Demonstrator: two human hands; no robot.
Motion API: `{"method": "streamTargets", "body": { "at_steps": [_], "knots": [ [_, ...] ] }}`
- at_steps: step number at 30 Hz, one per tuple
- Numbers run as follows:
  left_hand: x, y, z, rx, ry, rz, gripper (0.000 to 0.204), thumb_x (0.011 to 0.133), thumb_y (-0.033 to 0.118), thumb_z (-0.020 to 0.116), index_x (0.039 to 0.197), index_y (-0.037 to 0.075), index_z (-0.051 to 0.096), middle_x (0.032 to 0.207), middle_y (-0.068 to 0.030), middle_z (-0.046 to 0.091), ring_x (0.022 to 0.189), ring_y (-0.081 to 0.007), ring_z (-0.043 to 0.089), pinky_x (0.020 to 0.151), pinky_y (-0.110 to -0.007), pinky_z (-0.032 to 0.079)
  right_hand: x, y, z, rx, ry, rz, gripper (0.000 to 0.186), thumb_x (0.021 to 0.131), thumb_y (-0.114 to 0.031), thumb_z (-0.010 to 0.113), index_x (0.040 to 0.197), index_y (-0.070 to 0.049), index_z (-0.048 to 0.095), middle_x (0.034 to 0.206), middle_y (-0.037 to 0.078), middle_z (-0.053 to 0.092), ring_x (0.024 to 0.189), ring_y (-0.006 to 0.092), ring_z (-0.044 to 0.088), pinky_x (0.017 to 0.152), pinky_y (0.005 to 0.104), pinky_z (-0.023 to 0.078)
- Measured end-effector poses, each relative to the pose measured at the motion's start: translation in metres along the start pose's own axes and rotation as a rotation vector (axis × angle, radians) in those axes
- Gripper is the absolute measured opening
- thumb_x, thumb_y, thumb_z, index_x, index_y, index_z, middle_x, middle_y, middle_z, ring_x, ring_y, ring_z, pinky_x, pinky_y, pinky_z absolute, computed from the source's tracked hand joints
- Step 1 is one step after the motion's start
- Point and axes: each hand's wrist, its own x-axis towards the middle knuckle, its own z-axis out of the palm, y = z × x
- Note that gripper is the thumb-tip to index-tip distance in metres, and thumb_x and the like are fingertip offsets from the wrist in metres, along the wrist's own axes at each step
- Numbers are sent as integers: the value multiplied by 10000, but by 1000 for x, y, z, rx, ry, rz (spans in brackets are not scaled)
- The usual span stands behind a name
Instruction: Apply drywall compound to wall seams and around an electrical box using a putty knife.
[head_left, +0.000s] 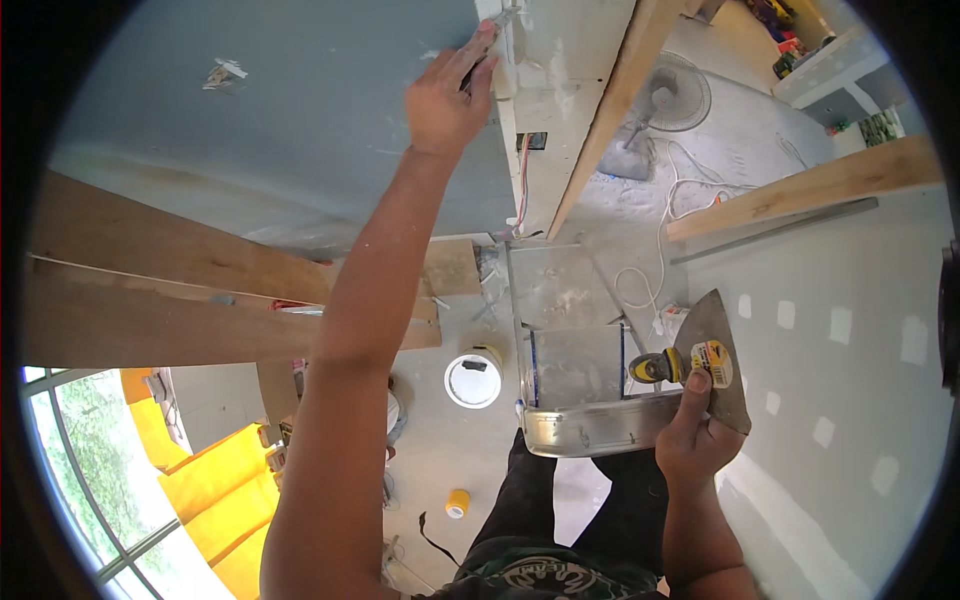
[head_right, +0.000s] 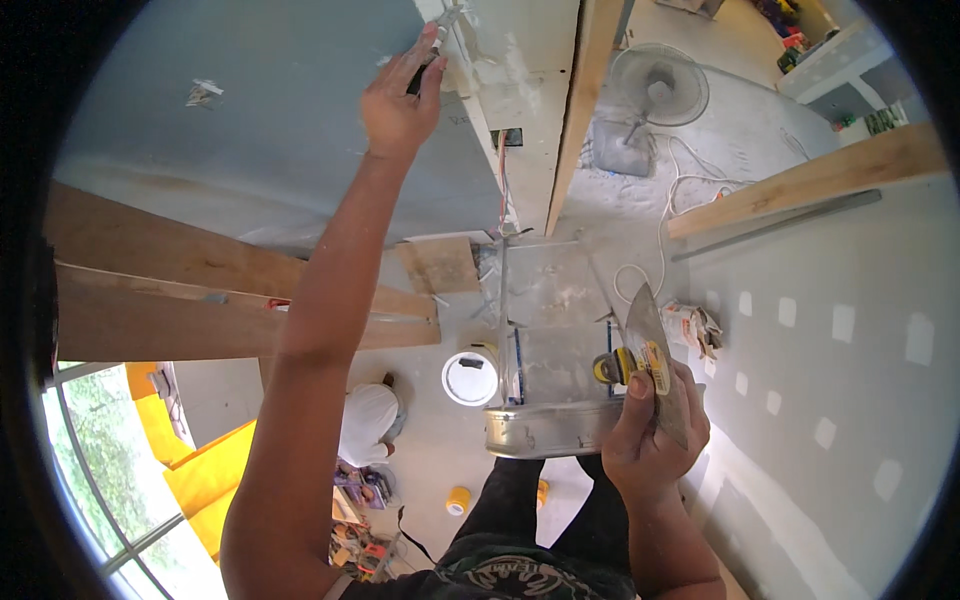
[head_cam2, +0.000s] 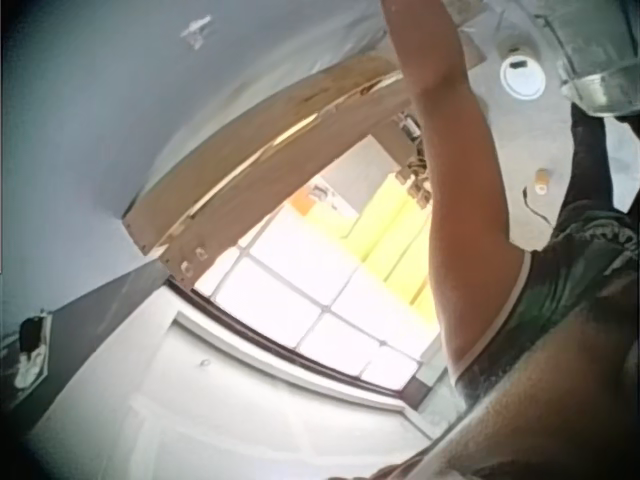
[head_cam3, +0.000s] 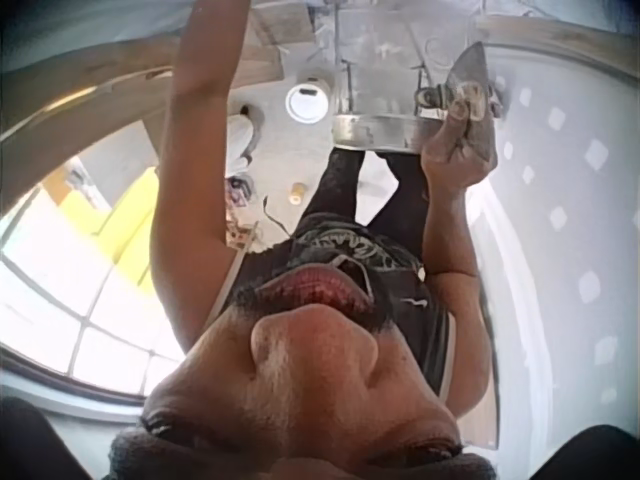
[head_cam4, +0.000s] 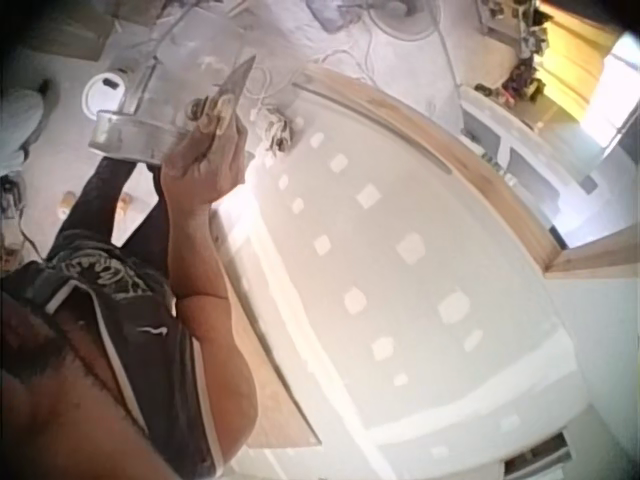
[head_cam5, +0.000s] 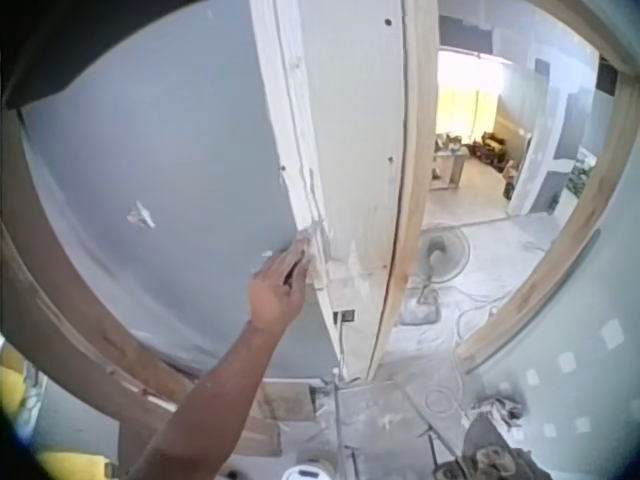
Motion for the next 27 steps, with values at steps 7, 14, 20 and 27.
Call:
{"method": "streamTargets", "body": {
  "at_steps": [7, 14, 20, 27],
  "knots": [
    [-20, -3, 15, -19, 54, -38, 448, 903, 149, 750, 1345, 199, 692, 872, -66, 723, 718, -242, 667, 651, -345, 553, 6, -10, -3, -45, -47, 46, 213, 1022, -97, 581, 1075, 88, 671, 854, 148, 678, 678, 205, 640, 628, 313, 492],
    [-54, -7, 18, -28, -20, -123, 442, 918, 156, 728, 1355, 210, 683, 899, -78, 724, 781, -268, 678, 669, -364, 549, 1, -8, -2, -12, -64, 99, 267, 1031, -117, 586, 1152, 109, 663, 881, 160, 707, 748, 207, 683, 688, 294, 521],
    [-103, -11, 1, 0, -271, -146, 442, 955, 179, 696, 1394, 196, 649, 933, -101, 725, 795, -300, 684, 691, -376, 548, 4, -7, -5, -19, -28, 53, 264, 1033, -110, 576, 1138, 117, 659, 891, 171, 708, 748, 223, 701, 680, 299, 532],
    [-46, 7, -8, -132, -106, -134, 412, 965, 162, 696, 1375, 159, 660, 936, -118, 729, 804, -288, 693, 712, -350, 545, 4, -7, -4, 17, 4, 63, 250, 1032, -112, 572, 1085, 115, 661, 853, 162, 697, 692, 221, 688, 627, 303, 512]
  ]
}}
